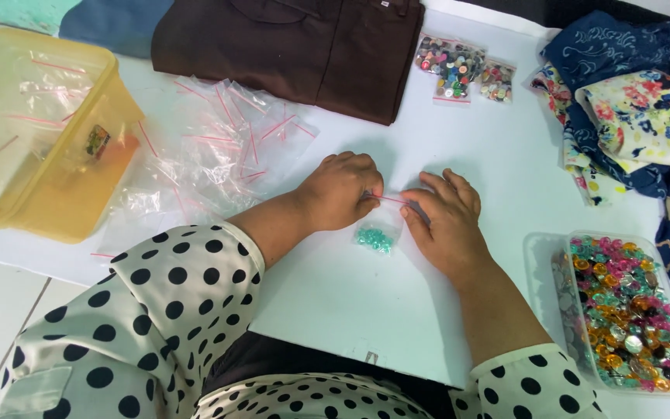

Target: The person sorts small colorful beads from a container, arranges them into groups on the table, and places them into small zip-lock bags. The person seals the bags and places them into a yellow container.

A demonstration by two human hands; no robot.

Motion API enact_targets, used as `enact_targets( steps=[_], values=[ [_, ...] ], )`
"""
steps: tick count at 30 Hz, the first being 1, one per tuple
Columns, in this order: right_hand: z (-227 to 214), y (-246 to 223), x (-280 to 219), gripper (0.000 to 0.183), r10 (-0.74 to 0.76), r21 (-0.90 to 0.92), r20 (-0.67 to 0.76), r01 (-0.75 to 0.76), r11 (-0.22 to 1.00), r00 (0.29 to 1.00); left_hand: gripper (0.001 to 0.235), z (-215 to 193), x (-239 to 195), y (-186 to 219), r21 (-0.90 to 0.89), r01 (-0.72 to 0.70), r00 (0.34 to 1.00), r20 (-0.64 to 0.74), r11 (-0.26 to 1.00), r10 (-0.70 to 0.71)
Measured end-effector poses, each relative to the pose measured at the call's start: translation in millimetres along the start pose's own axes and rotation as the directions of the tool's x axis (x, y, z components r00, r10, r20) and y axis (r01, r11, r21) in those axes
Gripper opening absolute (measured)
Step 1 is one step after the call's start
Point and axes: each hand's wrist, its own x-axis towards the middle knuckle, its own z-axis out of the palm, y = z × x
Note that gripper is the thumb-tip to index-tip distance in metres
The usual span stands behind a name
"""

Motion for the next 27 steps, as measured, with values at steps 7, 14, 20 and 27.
enact_targets(
  steps=[7, 14, 20, 27],
  values=[
    [4, 0, -9, 0.009, -0.224, 0.317, -0.389, 0.358, 0.878, 0.894, 0.017, -32, -5, 38, -0.074, 0.019, 0.999, 0.030, 0.997, -0.017],
    [-28, -44, -43, 0.015, -0.007, 0.670, -0.341, 0.249, 0.700, 0.940, 0.028, -35, -40, 69, -0.245, -0.054, 0.986, -0.165, 0.968, 0.013],
    [-40, -78, -118, 0.015, 0.014, 0.813, -0.149, 0.115, 0.570, 0.989, 0.032, -28, -122, 112, -0.284, -0.293, 0.911, -0.373, 0.913, 0.176],
    [-56, -148, -159, 0.011, 0.110, 0.815, -0.124, 0.038, 0.578, 0.986, 0.030, -11, -200, 128, -0.493, -0.373, 0.820, -0.572, 0.786, 0.030]
  ],
)
